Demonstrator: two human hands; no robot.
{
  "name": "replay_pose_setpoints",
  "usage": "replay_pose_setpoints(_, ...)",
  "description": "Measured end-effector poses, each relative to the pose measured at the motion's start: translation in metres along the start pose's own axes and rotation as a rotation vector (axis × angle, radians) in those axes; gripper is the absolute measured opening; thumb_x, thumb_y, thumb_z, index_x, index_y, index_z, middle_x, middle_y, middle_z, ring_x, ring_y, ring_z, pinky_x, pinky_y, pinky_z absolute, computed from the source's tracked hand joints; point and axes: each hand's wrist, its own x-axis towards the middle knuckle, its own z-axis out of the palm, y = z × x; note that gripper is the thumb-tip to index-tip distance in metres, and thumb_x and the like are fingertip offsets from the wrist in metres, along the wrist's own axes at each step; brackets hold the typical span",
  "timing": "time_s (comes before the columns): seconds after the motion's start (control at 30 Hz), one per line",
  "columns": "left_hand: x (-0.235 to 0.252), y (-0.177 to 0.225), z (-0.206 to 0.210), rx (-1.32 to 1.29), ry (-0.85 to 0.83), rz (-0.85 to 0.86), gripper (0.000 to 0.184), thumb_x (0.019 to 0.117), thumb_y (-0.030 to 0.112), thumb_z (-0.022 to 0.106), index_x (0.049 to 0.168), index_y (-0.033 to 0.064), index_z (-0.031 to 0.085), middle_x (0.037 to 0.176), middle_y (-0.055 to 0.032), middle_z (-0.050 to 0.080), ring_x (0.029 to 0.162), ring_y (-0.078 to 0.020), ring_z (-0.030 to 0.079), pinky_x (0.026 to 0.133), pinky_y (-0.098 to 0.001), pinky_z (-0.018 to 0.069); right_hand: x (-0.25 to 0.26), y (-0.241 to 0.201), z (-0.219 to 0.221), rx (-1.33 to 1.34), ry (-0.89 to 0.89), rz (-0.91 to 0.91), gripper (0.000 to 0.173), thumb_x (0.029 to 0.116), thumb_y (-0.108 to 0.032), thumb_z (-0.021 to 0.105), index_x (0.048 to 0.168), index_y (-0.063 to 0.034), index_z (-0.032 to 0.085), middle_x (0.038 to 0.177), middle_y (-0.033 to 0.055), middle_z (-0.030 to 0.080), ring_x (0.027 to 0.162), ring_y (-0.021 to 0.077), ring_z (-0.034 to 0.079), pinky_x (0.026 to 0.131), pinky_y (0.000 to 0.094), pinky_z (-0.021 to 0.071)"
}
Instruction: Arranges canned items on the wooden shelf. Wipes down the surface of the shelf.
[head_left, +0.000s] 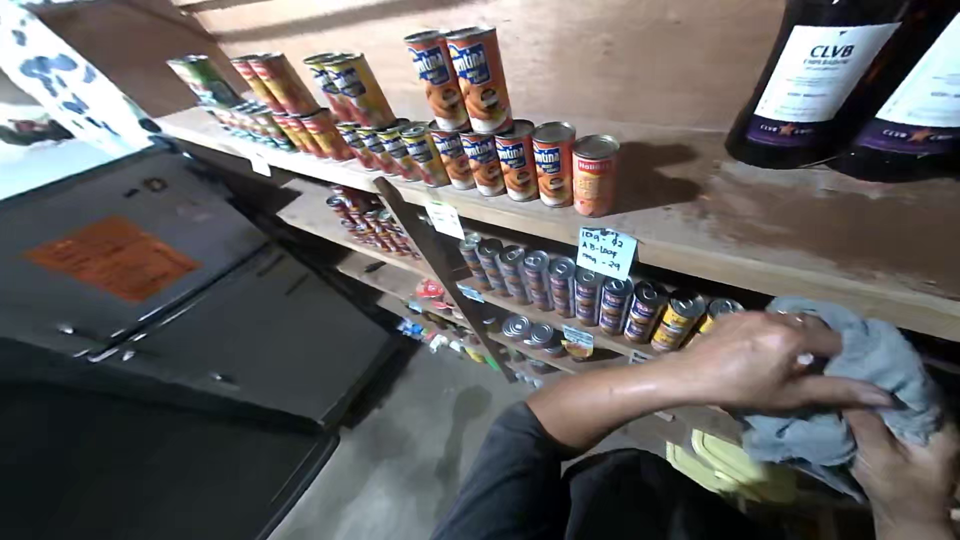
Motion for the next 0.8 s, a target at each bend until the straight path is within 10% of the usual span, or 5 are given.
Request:
replay_pose_setpoints(0.17,-0.019,-0.027,-0.089,0.609,0.535,0.066,0.015,0.0846,0.01,0.079,0.098,0.0058,0.078,0.124,-0.0188,0.069,0.126,-0.0368,0.058,0.111,-0.0516,0.042,0.007,-0.001,-0.02,0.247,-0.081,0.189,0.032,0.0966,-0.004,0.054,0.126,-0.0066,0.044,0.103,-0.0262,0.067,0.098,-0.0129,0.065,0.092,0.0119,0.0544)
replay_pose_setpoints(0.37,0.023,-0.027,-0.232,1.14,-0.073,-0.242,0.08,0.0759,0.04,0.088,0.145,0.0129,0.058,0.154,-0.0133,0.051,0.152,-0.042,0.028,0.123,-0.064,0.0142,0.01,0.005,-0.033,0.263,-0.165,0.13,0.04,0.0945,-0.017,0.065,0.131,-0.013,0.049,0.113,-0.026,0.069,0.108,-0.0095,0.064,0.099,0.0144,0.0523)
replay_pose_setpoints(0.57,0.064,-0.035,-0.251,1.187,-0.505,-0.486,0.05,0.0836,0.025,0.083,0.129,0.0096,0.069,0.148,-0.0117,0.056,0.153,-0.0389,0.026,0.125,-0.0602,0.0069,0.005,0.006,-0.027,0.252,-0.212,0.061,0.035,0.0949,-0.021,0.068,0.128,-0.0186,0.056,0.113,-0.0289,0.068,0.108,-0.012,0.063,0.098,0.0127,0.0516)
replay_pose_setpoints(0.67,0.058,-0.033,-0.247,1.099,-0.388,-0.435,0.041,0.0818,0.005,0.076,0.123,0.006,0.07,0.135,-0.0134,0.065,0.149,-0.0382,0.035,0.125,-0.0616,0.0074,0.001,0.002,-0.027,0.278,-0.165,0.211,0.03,0.0945,-0.006,0.058,0.123,-0.0049,0.046,0.1,-0.0282,0.066,0.097,-0.0163,0.063,0.091,0.0091,0.0528)
replay_pose_setpoints(0.8,0.03,-0.01,-0.22,0.836,-0.019,-0.243,0.067,0.0673,0.026,0.092,0.123,0.0037,0.062,0.124,-0.011,0.07,0.136,-0.0293,0.054,0.125,-0.0556,0.0215,0.004,0.003,-0.03,0.284,-0.126,0.247,0.026,0.0948,-0.004,0.052,0.12,-0.0084,0.047,0.098,-0.028,0.067,0.097,-0.0158,0.064,0.092,0.0087,0.0523)
